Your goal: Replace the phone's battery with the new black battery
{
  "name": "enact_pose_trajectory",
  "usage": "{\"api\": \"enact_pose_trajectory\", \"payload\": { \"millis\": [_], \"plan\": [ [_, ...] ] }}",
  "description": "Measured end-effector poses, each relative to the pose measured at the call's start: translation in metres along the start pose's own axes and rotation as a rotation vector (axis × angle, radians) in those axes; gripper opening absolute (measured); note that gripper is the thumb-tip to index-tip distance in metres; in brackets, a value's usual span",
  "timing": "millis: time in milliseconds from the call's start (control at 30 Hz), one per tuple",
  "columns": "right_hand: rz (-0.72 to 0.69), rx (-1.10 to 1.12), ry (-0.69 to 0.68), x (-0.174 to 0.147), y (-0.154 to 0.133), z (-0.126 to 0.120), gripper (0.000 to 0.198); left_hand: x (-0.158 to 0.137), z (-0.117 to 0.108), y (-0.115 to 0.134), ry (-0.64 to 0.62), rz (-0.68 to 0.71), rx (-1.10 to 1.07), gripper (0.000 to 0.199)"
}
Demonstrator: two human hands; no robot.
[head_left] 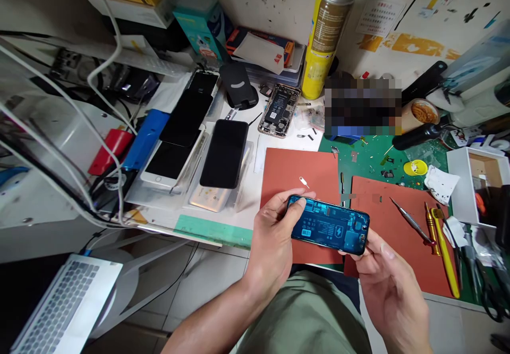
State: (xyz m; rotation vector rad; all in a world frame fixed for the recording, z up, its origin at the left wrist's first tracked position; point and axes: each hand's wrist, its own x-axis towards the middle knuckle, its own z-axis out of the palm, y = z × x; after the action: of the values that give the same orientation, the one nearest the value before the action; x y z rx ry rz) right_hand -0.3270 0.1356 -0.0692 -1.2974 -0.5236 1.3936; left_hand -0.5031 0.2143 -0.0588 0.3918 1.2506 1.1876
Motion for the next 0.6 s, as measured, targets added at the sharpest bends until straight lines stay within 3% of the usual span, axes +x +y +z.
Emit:
{"api": "enact_pose_trajectory", "payload": {
  "millis": [600],
  "plan": [
    [0.085,0.015,0.026,0.0036,-0.0083,0.005,0.036,0.003,-0.0048,-0.0019,0.012,-0.02,-0.015,0.022]
  ]
}}
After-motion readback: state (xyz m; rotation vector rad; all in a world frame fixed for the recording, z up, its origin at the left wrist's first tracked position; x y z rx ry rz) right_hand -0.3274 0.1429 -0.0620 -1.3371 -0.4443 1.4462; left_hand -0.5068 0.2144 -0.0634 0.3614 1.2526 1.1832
